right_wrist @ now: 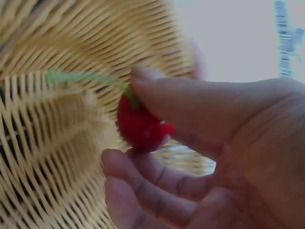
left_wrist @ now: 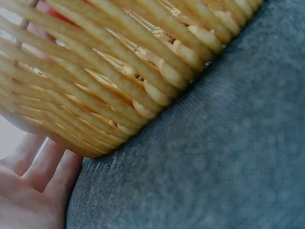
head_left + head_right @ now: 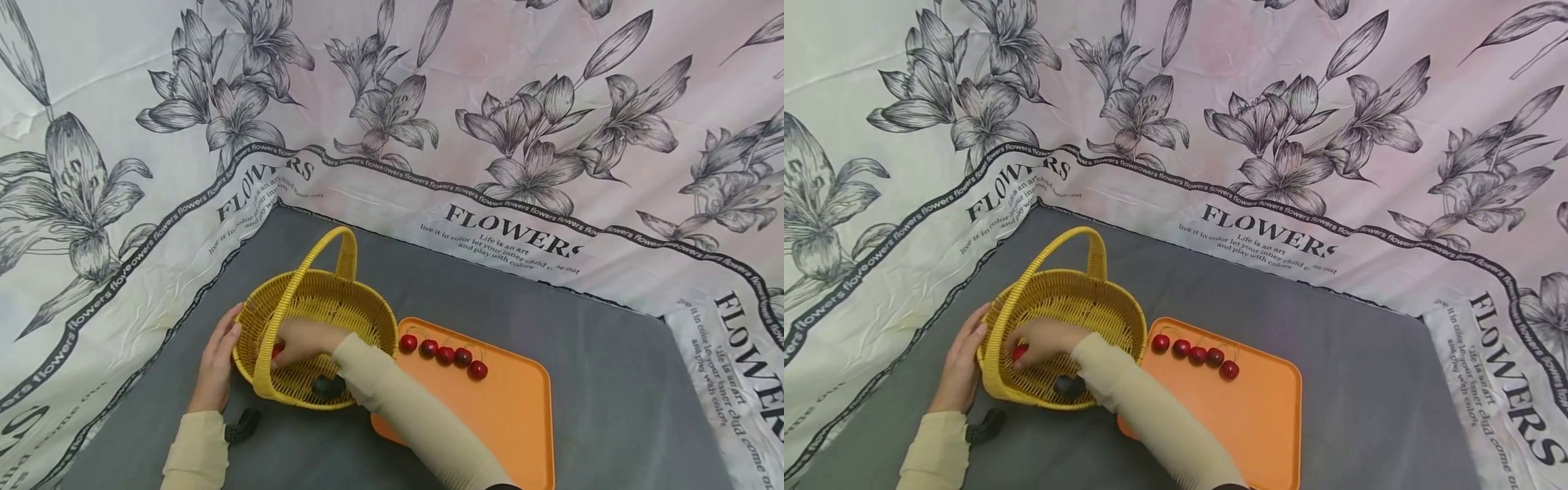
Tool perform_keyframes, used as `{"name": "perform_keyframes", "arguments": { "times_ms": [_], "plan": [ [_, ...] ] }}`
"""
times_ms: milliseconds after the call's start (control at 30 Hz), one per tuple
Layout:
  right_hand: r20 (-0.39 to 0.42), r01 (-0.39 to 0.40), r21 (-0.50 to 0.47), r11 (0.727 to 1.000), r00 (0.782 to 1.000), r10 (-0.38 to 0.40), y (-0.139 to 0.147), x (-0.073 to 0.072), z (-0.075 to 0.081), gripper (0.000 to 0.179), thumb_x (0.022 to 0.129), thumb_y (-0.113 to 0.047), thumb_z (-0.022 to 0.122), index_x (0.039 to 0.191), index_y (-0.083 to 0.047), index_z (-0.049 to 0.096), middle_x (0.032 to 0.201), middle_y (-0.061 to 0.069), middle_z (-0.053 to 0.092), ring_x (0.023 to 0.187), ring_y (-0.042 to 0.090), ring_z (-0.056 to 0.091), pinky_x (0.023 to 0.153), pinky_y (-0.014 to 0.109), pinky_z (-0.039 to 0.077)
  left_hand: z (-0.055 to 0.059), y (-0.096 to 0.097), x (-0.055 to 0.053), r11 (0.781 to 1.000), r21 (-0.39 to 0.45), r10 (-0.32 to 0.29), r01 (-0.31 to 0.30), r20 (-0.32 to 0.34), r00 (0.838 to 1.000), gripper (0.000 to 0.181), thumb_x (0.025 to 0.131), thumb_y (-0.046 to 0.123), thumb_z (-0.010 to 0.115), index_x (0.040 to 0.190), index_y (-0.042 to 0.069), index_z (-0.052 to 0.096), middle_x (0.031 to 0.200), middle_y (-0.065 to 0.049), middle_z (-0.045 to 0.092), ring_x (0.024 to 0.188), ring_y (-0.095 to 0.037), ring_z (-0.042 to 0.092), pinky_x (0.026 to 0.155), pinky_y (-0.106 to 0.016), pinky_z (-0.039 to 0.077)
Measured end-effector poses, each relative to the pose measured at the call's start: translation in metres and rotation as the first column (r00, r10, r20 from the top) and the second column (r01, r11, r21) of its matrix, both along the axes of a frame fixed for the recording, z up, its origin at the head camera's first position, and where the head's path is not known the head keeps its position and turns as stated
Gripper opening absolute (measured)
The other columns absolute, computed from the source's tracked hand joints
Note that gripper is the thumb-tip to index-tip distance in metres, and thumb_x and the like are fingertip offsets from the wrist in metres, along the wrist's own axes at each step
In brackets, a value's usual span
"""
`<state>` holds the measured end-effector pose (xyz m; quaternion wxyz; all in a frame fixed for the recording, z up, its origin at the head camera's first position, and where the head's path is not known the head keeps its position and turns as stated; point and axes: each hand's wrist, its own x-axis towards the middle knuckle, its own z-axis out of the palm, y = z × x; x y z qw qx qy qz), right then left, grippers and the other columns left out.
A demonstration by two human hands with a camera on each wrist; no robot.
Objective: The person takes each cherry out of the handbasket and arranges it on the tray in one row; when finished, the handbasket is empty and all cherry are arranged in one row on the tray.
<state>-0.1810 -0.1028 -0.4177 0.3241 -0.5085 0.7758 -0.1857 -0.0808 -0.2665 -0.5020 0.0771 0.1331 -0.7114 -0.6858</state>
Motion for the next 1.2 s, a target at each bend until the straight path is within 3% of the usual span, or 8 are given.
{"name": "perform_keyframes", "arguments": {
  "times_ms": [233,333,400,467,633,867,1000,1200],
  "plan": [
    [0.032,0.158,-0.191,0.969,0.987,-0.154,0.073,0.005,0.034,0.030,0.090,-0.038,0.066,0.111,-0.018,0.065,0.094,-0.007,0.057,0.082,0.006,0.049,0.070,0.018,0.044,0.003,-0.001,0.001,1.000,0.011,-0.007,0.007,-0.037,0.999,0.051,0.102,0.042,0.039,0.151,0.028,0.031,0.155,0.002,0.027,0.134,-0.007,0.032,0.093,-0.008,0.033],
    [0.113,0.337,-0.226,0.914,0.941,-0.319,0.122,0.012,0.049,0.028,0.089,-0.044,0.065,0.108,-0.023,0.062,0.095,-0.007,0.057,0.082,0.009,0.052,0.071,0.024,0.047,0.004,-0.001,0.000,1.000,0.016,-0.006,0.007,-0.054,0.999,0.050,0.103,0.041,0.039,0.151,0.027,0.031,0.155,0.002,0.027,0.134,-0.008,0.031,0.094,-0.008,0.032],
    [0.162,0.476,-0.228,0.850,0.879,-0.448,0.157,0.019,0.054,0.027,0.089,-0.045,0.065,0.105,-0.023,0.060,0.092,-0.005,0.059,0.079,0.011,0.054,0.069,0.027,0.047,0.004,-0.001,0.001,1.000,0.004,-0.012,0.013,-0.042,0.999,0.051,0.102,0.042,0.039,0.151,0.028,0.030,0.155,0.003,0.026,0.136,-0.008,0.029,0.096,-0.010,0.031],
    [0.223,0.625,-0.215,0.750,0.780,-0.585,0.192,0.026,0.053,0.029,0.090,-0.044,0.065,0.104,-0.019,0.057,0.089,-0.002,0.062,0.074,0.011,0.056,0.064,0.027,0.047,0.003,0.000,0.001,1.000,-0.010,-0.021,0.021,-0.025,0.999,0.052,0.102,0.044,0.038,0.151,0.029,0.029,0.156,0.004,0.025,0.138,-0.008,0.026,0.098,-0.012,0.029],
    [0.357,0.878,-0.162,0.450,0.477,-0.803,0.279,0.038,0.028,0.037,0.093,-0.031,0.064,0.114,-0.005,0.047,0.086,0.009,0.058,0.058,0.013,0.051,0.052,0.026,0.041,0.001,0.000,0.002,1.000,-0.014,-0.027,0.027,-0.026,0.999,0.051,0.103,0.043,0.038,0.151,0.030,0.028,0.156,0.005,0.025,0.138,-0.008,0.025,0.096,-0.011,0.029],
    [0.447,0.993,-0.089,0.081,0.113,-0.888,0.356,0.060,-0.016,0.044,0.099,-0.023,0.054,0.137,-0.007,0.039,0.098,0.011,0.053,0.069,0.012,0.049,0.064,0.028,0.046,-0.001,0.000,0.006,1.000,0.015,-0.010,0.011,-0.034,0.999,0.050,0.103,0.041,0.039,0.151,0.028,0.030,0.155,0.004,0.027,0.134,-0.007,0.029,0.092,-0.007,0.031],
    [0.541,0.998,-0.062,0.032,0.061,-0.839,0.367,0.071,-0.030,0.052,0.103,-0.033,0.043,0.144,-0.003,0.032,0.106,0.002,0.052,0.081,0.010,0.049,0.071,0.023,0.045,-0.001,0.000,0.006,0.999,0.047,-0.014,0.018,-0.069,0.998,0.050,0.103,0.037,0.039,0.151,0.025,0.031,0.154,0.002,0.028,0.132,-0.006,0.033,0.093,-0.009,0.033],
    [0.704,0.994,-0.108,0.011,0.084,-0.705,0.363,0.072,-0.036,0.051,0.106,-0.028,0.032,0.145,0.004,0.028,0.122,0.003,0.051,0.104,0.012,0.057,0.086,0.020,0.048,0.002,0.002,0.002,0.997,0.070,-0.025,0.031,-0.075,0.997,0.051,0.103,0.037,0.039,0.151,0.024,0.029,0.154,0.001,0.027,0.131,-0.006,0.034,0.092,-0.010,0.035]
  ]
}}
